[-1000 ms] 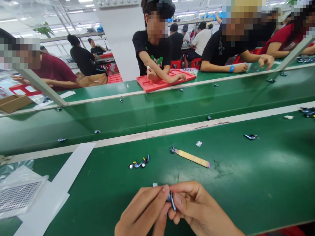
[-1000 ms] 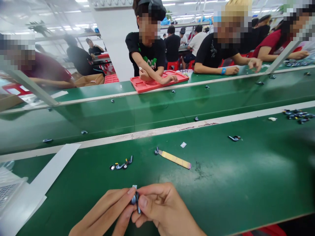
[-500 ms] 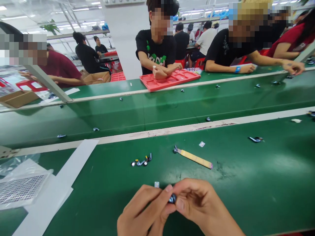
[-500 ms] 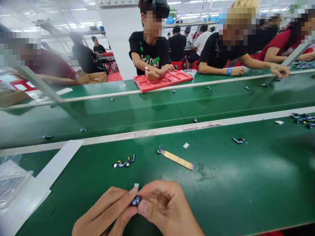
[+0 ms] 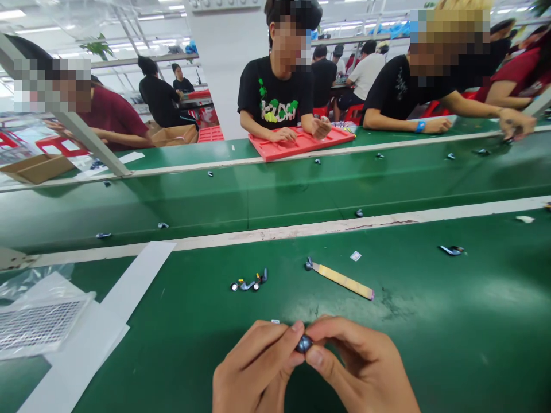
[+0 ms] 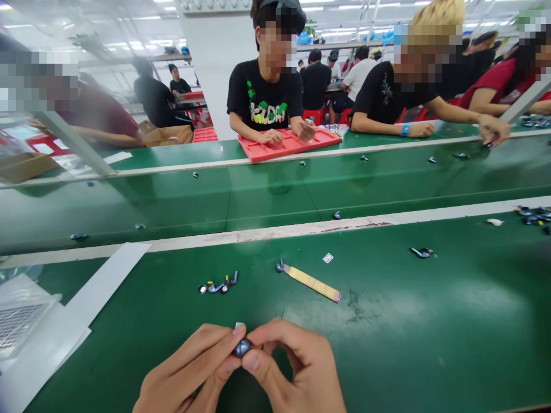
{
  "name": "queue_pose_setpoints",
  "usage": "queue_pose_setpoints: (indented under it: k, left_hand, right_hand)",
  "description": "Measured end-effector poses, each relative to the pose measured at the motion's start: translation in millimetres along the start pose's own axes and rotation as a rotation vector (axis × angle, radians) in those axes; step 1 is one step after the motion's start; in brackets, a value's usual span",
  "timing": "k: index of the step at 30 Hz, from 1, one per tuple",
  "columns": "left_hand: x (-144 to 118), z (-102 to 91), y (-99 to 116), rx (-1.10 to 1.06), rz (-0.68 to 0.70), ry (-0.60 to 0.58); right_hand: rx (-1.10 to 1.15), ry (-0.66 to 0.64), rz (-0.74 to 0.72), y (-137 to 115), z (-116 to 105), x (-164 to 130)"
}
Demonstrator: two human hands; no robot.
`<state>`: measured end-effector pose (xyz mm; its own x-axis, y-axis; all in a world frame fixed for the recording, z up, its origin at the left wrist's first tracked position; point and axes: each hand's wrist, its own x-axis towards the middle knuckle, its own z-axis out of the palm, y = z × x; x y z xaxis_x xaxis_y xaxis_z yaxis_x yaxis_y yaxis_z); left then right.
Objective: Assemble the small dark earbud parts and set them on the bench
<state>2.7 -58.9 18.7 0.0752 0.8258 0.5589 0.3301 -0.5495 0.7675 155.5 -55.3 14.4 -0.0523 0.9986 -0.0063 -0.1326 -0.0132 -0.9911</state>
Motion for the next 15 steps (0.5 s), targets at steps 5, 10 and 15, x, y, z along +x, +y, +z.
queue_pose_setpoints:
  k: [5, 10, 15]
  left_hand:
    - [5, -10.3, -4, -0.052, 0.039, -0.122]
    - [4, -12.2, -10, -0.067, 0.069, -0.214]
    - [1, -11.5, -12, -0.100, 0.035, -0.188]
  right_hand:
    - [0.113, -0.068, 0.077, 4, -5, -1]
    - [0.220, -0.115, 0.152, 4, -9, -1]
    - [0.090, -0.316, 0.174, -2, -14, 1]
